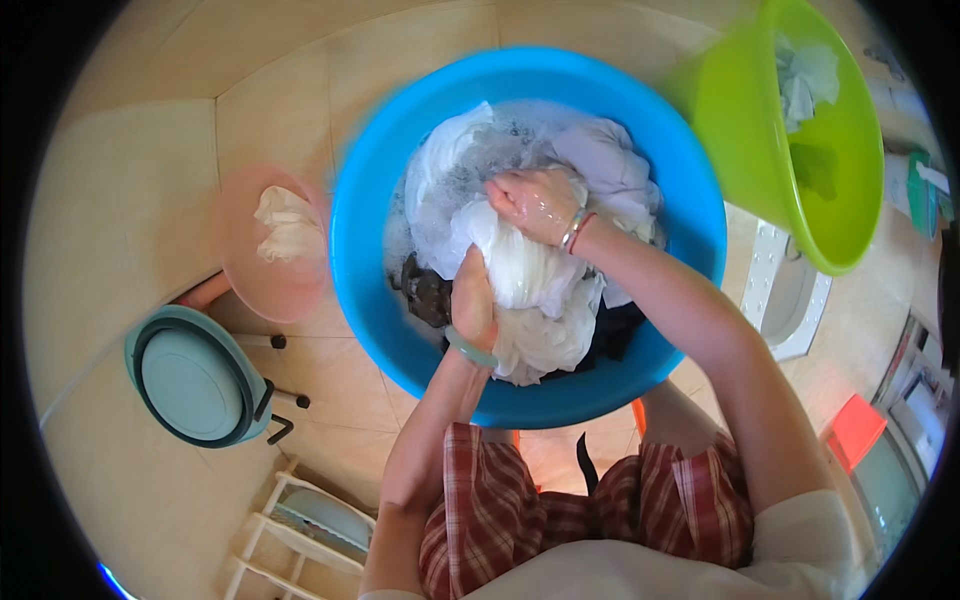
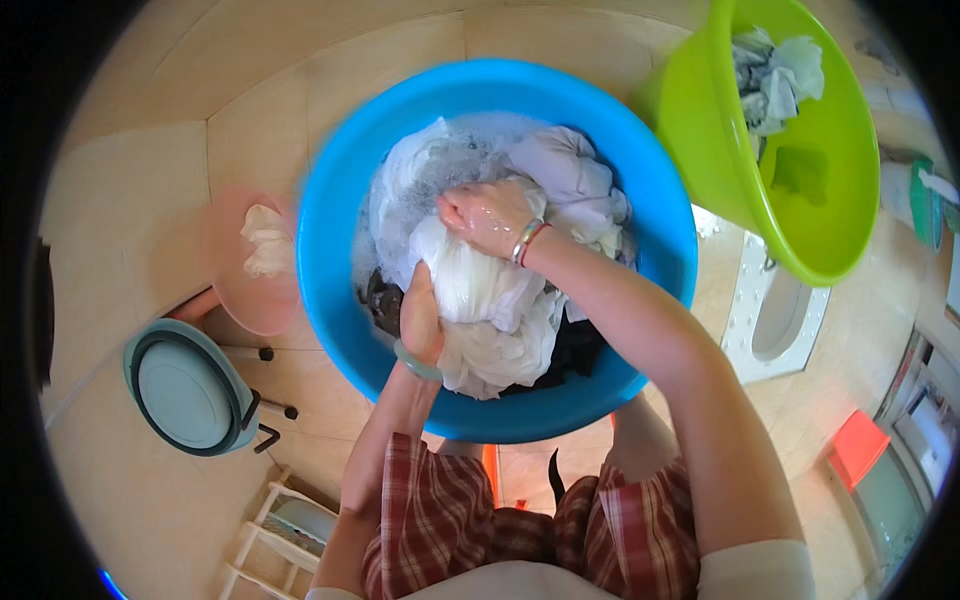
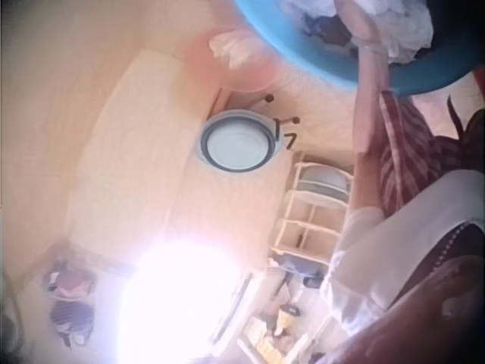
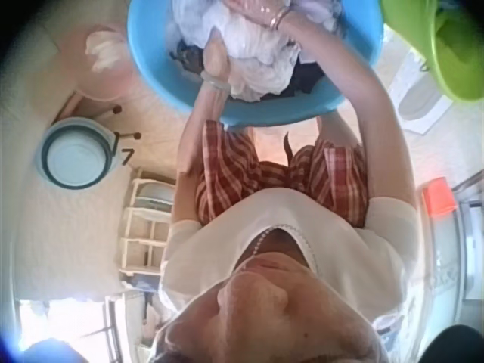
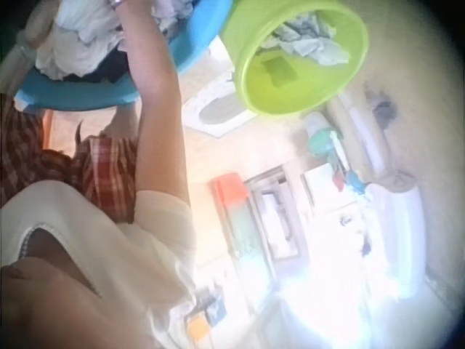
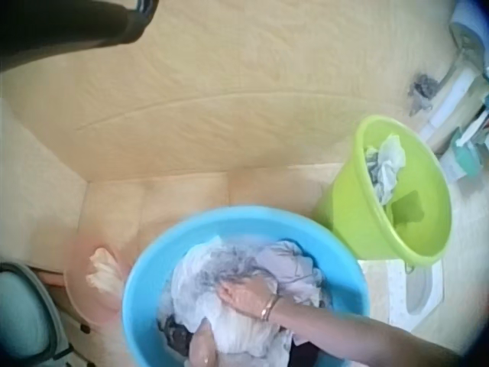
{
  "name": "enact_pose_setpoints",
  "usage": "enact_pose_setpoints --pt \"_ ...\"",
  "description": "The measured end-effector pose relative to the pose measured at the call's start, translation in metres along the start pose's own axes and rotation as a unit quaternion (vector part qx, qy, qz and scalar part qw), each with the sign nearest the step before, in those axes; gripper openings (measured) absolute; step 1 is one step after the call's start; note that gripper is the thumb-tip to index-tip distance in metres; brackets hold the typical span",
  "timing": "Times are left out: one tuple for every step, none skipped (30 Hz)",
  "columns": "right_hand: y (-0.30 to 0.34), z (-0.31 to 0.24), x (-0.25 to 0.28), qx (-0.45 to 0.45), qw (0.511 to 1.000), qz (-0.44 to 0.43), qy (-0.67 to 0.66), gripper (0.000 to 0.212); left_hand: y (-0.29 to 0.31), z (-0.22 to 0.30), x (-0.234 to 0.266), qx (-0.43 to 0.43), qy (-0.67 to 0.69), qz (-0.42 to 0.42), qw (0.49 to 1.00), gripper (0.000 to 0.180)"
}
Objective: The person hand washes clothes in a blue basin filled with soapy water. They scrub and rinse a white cloth and a dark garment, then transfer the white cloth to a green basin.
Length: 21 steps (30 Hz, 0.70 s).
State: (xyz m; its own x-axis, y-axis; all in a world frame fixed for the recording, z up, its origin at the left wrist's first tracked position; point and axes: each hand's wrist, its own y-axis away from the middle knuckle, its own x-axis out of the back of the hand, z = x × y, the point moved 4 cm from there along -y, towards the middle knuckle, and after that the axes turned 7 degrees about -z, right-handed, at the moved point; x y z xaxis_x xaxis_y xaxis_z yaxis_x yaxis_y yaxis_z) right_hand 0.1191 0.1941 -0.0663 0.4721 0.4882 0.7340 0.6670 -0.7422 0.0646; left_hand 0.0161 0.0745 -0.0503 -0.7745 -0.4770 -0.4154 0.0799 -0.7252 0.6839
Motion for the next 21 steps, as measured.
enact_pose_setpoints --pt "-0.005 0.007 0.001 -0.009 1.000 0.006 0.000 0.022 -0.005 0.006 0.001 -0.012 -0.005 -0.010 1.000 0.047" --pt "-0.006 0.017 0.001 -0.029 1.000 0.008 0.004 0.020 -0.009 0.008 0.004 -0.013 -0.007 -0.025 1.000 0.046" --pt "-0.008 0.023 0.002 -0.042 0.999 0.014 0.006 0.020 -0.015 0.014 0.006 0.035 0.137 -0.017 0.990 0.036" --pt "-0.005 0.032 0.003 -0.100 0.994 0.042 -0.020 0.021 -0.019 0.021 0.006 0.020 0.099 -0.006 0.995 0.034" --pt "-0.002 0.039 0.003 -0.158 0.984 0.069 -0.046 0.023 -0.021 0.030 0.004 0.006 0.061 0.006 0.998 0.032" --pt "0.001 0.045 0.001 -0.217 0.969 0.095 -0.072 0.025 -0.025 0.035 0.003 -0.008 0.023 0.018 1.000 0.031" --pt "0.009 0.040 -0.004 -0.186 0.976 0.088 -0.069 0.029 -0.036 0.029 0.006 -0.006 -0.004 0.025 1.000 0.038" --pt "0.010 0.037 -0.012 -0.148 0.988 0.026 -0.030 0.030 -0.047 0.024 0.012 -0.024 -0.033 0.030 0.999 0.038" --pt "0.014 0.035 -0.021 -0.108 0.994 -0.035 0.008 0.030 -0.058 0.017 0.021 -0.042 -0.063 0.037 0.996 0.039" --pt "0.019 0.030 -0.031 -0.070 0.992 -0.100 0.043 0.031 -0.067 0.006 0.035 -0.055 -0.092 0.046 0.993 0.040" --pt "0.005 0.030 -0.033 -0.063 0.992 -0.093 0.057 0.031 -0.079 -0.001 0.054 -0.062 -0.118 0.060 0.989 0.041" --pt "-0.008 0.046 -0.035 -0.093 0.987 -0.124 0.044 0.031 -0.092 -0.005 0.056 -0.056 -0.119 0.072 0.989 0.041" --pt "-0.018 0.064 -0.040 -0.124 0.980 -0.155 0.030 0.030 -0.103 -0.009 0.053 -0.048 -0.120 0.085 0.988 0.042" --pt "-0.019 0.074 -0.047 -0.156 0.969 -0.192 0.012 0.030 -0.106 -0.014 0.053 -0.035 -0.121 0.102 0.987 0.042" --pt "-0.022 0.061 -0.041 -0.162 0.963 -0.207 0.062 0.024 -0.100 -0.011 0.051 0.033 -0.136 0.134 0.981 0.048" --pt "-0.014 0.035 -0.033 -0.141 0.980 -0.126 0.067 0.021 -0.093 -0.010 0.044 0.071 -0.032 0.073 0.994 0.049" --pt "-0.001 0.009 -0.019 -0.120 0.989 -0.038 0.079 0.018 -0.087 -0.007 0.032 0.102 0.074 0.002 0.992 0.050" --pt "0.014 -0.017 -0.009 -0.063 0.996 -0.014 0.058 0.016 -0.080 -0.003 0.018 0.137 0.180 -0.070 0.971 0.052" --pt "0.033 -0.037 -0.003 -0.013 0.999 0.005 0.037 0.013 -0.073 -0.001 0.008 0.191 0.173 -0.098 0.961 0.053" --pt "0.044 -0.059 -0.004 0.047 0.998 -0.041 0.026 0.012 -0.065 0.001 0.012 0.143 0.152 -0.116 0.971 0.052" --pt "0.053 -0.088 0.005 0.098 0.994 -0.054 -0.018 0.013 -0.062 0.004 0.019 0.084 0.129 -0.135 0.979 0.050"
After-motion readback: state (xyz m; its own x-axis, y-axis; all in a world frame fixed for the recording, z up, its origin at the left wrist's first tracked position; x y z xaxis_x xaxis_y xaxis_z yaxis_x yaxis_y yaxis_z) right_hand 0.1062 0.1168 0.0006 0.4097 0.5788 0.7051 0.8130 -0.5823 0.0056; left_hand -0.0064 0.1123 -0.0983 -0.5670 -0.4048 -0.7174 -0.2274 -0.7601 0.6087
